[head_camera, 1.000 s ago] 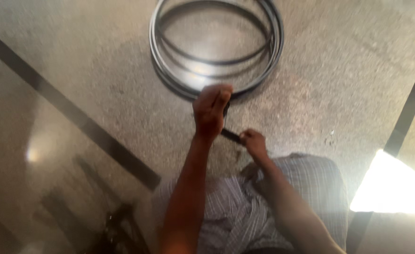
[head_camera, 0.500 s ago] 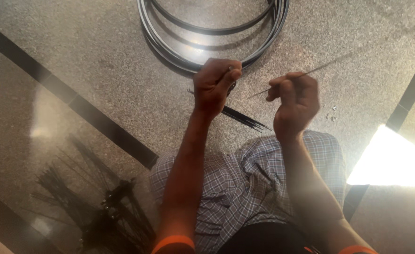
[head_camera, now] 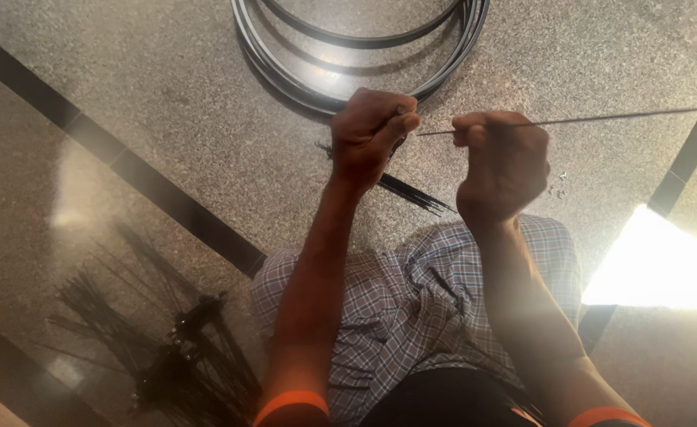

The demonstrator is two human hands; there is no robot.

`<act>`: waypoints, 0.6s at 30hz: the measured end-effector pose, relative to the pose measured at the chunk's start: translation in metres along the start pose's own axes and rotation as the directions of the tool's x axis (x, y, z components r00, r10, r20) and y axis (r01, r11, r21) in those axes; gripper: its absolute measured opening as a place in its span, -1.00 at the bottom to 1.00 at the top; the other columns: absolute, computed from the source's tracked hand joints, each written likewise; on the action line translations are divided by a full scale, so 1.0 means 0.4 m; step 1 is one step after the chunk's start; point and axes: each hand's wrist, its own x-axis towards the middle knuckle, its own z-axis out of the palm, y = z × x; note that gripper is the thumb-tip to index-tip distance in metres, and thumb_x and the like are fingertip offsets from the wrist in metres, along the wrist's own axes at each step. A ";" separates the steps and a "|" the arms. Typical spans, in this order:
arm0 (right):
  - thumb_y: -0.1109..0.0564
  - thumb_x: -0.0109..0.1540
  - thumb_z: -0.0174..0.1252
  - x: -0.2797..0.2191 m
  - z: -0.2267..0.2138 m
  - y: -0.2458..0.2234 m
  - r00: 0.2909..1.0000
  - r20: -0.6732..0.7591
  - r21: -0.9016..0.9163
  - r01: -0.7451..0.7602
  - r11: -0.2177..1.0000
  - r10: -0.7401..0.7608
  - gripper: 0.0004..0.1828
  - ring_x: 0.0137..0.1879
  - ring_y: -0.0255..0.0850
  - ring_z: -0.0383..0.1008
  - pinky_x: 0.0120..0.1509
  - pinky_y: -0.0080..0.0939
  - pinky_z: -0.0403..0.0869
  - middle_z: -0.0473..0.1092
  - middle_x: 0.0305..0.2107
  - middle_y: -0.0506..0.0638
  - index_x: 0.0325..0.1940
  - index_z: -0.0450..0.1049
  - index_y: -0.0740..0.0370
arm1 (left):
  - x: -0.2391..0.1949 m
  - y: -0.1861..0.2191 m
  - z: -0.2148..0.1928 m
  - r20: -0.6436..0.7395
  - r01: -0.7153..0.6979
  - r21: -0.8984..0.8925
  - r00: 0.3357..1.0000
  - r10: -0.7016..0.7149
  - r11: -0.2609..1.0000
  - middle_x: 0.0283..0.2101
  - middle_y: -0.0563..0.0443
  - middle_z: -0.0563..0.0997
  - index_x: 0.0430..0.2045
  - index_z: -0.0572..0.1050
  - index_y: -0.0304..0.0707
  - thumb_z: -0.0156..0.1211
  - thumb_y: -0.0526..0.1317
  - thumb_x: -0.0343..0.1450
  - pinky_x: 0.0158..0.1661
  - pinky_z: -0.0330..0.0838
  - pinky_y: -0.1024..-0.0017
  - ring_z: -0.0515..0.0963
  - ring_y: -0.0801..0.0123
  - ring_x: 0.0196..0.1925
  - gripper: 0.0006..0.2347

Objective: The person inserts multiple bicycle spokes into the hub flange one by one, arranging them radially around the hub. The person holds the hub in one hand and feeds each spoke into a hole, then adjusts the bundle of spokes.

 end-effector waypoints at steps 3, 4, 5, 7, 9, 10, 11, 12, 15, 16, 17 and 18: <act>0.31 0.54 0.11 0.002 0.007 0.004 0.999 0.052 -0.045 0.016 0.999 -0.014 -0.94 -0.23 -0.22 0.64 -0.18 -0.33 0.64 0.56 -0.19 0.15 0.07 0.37 0.36 | -0.001 0.001 0.004 0.001 0.036 0.000 0.999 -0.036 0.999 -0.32 0.09 0.66 -0.33 0.62 -0.25 0.35 -0.27 0.48 -0.23 0.49 0.46 0.58 0.49 -0.32 -0.94; 0.29 0.54 0.11 0.004 0.012 0.005 0.999 0.052 0.005 0.010 1.000 -0.010 -0.91 -0.23 -0.22 0.64 -0.18 -0.33 0.64 0.56 -0.18 0.15 0.08 0.35 0.37 | -0.001 0.002 0.005 -0.002 0.048 -0.003 0.999 -0.048 0.999 -0.32 0.08 0.66 -0.34 0.63 -0.24 0.36 -0.26 0.48 -0.23 0.49 0.46 0.58 0.49 -0.32 -0.94; 0.27 0.55 0.12 0.005 0.015 0.007 0.999 0.052 0.054 0.003 0.999 -0.006 -0.89 -0.22 -0.23 0.63 -0.17 -0.33 0.64 0.56 -0.17 0.16 0.10 0.33 0.37 | -0.002 0.003 0.006 -0.005 0.060 -0.007 0.998 -0.060 0.998 -0.32 0.08 0.66 -0.34 0.63 -0.24 0.36 -0.26 0.47 -0.24 0.50 0.46 0.58 0.49 -0.32 -0.94; 0.28 0.54 0.13 0.007 0.021 0.009 0.997 0.073 0.020 0.009 1.000 -0.010 -0.90 -0.24 -0.24 0.63 -0.19 -0.34 0.62 0.57 -0.18 0.14 0.07 0.34 0.36 | -0.002 0.006 0.004 -0.008 0.053 0.034 0.999 -0.053 0.998 -0.30 0.08 0.67 -0.34 0.63 -0.23 0.38 -0.25 0.46 -0.21 0.50 0.44 0.58 0.48 -0.28 -0.93; 0.28 0.54 0.13 0.009 0.024 0.014 0.996 0.091 0.007 0.016 1.000 -0.017 -0.90 -0.23 -0.25 0.64 -0.19 -0.34 0.62 0.58 -0.18 0.12 0.07 0.34 0.35 | -0.001 0.008 0.002 -0.003 0.019 0.120 1.000 -0.019 0.993 -0.28 0.08 0.68 -0.32 0.64 -0.23 0.38 -0.25 0.46 -0.16 0.50 0.40 0.59 0.44 -0.22 -0.93; 0.28 0.54 0.13 0.010 0.025 0.017 0.995 0.098 0.011 0.021 1.000 -0.022 -0.89 -0.22 -0.25 0.64 -0.17 -0.34 0.63 0.58 -0.18 0.12 0.08 0.33 0.34 | 0.000 0.008 0.002 0.002 0.022 0.126 1.000 -0.022 0.992 -0.28 0.08 0.69 -0.32 0.64 -0.22 0.38 -0.24 0.46 -0.15 0.50 0.40 0.59 0.44 -0.21 -0.93; 0.27 0.55 0.13 0.010 0.026 0.019 0.994 0.105 0.015 0.025 1.000 -0.027 -0.89 -0.21 -0.25 0.65 -0.16 -0.33 0.64 0.58 -0.17 0.11 0.10 0.33 0.34 | 0.000 0.007 0.001 0.008 0.024 0.132 1.000 -0.025 0.991 -0.27 0.09 0.69 -0.31 0.64 -0.22 0.38 -0.24 0.46 -0.15 0.50 0.40 0.59 0.44 -0.21 -0.93; 0.28 0.54 0.14 0.010 0.027 0.022 0.994 0.111 0.007 0.013 1.000 -0.014 -0.90 -0.20 -0.24 0.65 -0.15 -0.32 0.64 0.58 -0.18 0.11 0.08 0.35 0.34 | 0.000 0.007 0.000 0.014 0.026 0.138 0.999 -0.029 0.990 -0.27 0.09 0.69 -0.30 0.65 -0.21 0.38 -0.23 0.46 -0.15 0.50 0.40 0.59 0.45 -0.20 -0.92; 0.30 0.53 0.16 0.018 0.036 0.034 0.990 0.137 -0.013 0.024 1.000 -0.022 -0.93 -0.17 -0.21 0.66 -0.11 -0.29 0.65 0.58 -0.19 0.11 0.04 0.40 0.35 | -0.002 0.004 -0.001 0.012 0.060 0.095 0.998 -0.062 0.994 -0.25 0.09 0.68 -0.27 0.65 -0.22 0.37 -0.21 0.46 -0.15 0.54 0.43 0.60 0.43 -0.18 -0.90; 0.31 0.52 0.16 0.024 0.040 0.041 0.987 0.151 -0.015 0.059 0.998 -0.056 -0.95 -0.13 -0.19 0.67 -0.09 -0.28 0.66 0.57 -0.19 0.11 0.02 0.42 0.34 | -0.003 0.003 -0.001 0.018 0.065 0.094 0.998 -0.067 0.993 -0.25 0.09 0.68 -0.27 0.65 -0.21 0.37 -0.21 0.47 -0.15 0.54 0.43 0.60 0.44 -0.18 -0.90; 0.32 0.51 0.17 0.027 0.043 0.044 0.982 0.166 -0.016 0.094 0.995 -0.090 -0.97 -0.09 -0.16 0.69 -0.07 -0.27 0.67 0.57 -0.19 0.12 0.00 0.44 0.34 | -0.004 0.001 -0.001 0.025 0.070 0.093 0.997 -0.073 0.993 -0.26 0.10 0.69 -0.26 0.65 -0.20 0.36 -0.21 0.47 -0.15 0.55 0.44 0.61 0.45 -0.18 -0.90; 0.32 0.50 0.18 0.030 0.045 0.046 0.979 0.184 -0.013 0.092 0.996 -0.089 -0.97 -0.08 -0.16 0.68 -0.05 -0.26 0.66 0.56 -0.18 0.12 0.00 0.45 0.34 | -0.005 -0.001 -0.001 0.031 0.075 0.092 0.996 -0.078 0.993 -0.26 0.10 0.69 -0.26 0.66 -0.19 0.36 -0.20 0.47 -0.15 0.55 0.45 0.61 0.46 -0.18 -0.91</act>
